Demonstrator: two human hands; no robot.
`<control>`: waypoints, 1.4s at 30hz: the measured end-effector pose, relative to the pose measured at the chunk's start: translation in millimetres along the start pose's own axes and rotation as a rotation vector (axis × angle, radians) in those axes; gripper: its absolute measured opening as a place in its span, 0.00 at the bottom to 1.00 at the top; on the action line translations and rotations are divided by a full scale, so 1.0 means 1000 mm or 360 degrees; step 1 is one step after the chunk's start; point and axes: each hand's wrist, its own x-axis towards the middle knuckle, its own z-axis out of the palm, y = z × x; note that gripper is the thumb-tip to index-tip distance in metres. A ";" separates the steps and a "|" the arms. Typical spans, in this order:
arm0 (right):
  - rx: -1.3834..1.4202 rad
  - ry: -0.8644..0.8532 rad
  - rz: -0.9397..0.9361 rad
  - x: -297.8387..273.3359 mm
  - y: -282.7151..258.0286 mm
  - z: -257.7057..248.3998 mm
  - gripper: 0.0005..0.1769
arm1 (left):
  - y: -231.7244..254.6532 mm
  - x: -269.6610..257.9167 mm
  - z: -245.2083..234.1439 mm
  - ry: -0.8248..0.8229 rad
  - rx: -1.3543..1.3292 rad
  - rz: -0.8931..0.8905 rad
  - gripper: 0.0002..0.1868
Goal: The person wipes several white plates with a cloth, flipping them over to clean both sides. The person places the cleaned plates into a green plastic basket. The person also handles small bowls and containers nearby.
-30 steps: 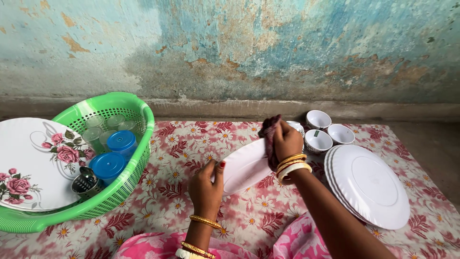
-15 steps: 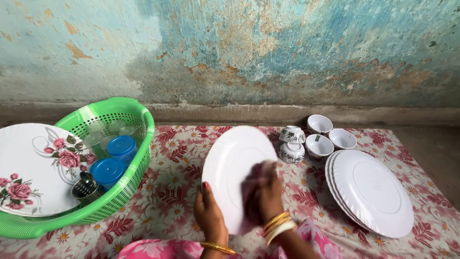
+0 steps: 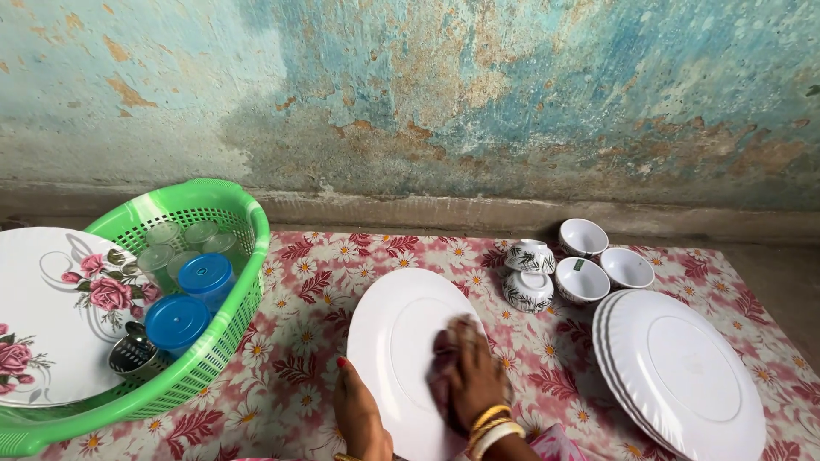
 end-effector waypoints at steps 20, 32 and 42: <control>-0.0072 0.0478 -0.0488 -0.014 -0.019 0.012 0.39 | -0.023 0.038 -0.007 -0.0100 -0.0017 0.0208 0.38; -0.0008 0.0282 -0.0544 -0.036 -0.045 0.006 0.40 | -0.006 0.011 -0.003 -0.0049 -0.0092 0.0133 0.36; 0.0036 0.0294 0.0009 -0.007 0.002 -0.016 0.35 | -0.004 0.006 -0.002 0.0056 0.0103 0.0195 0.35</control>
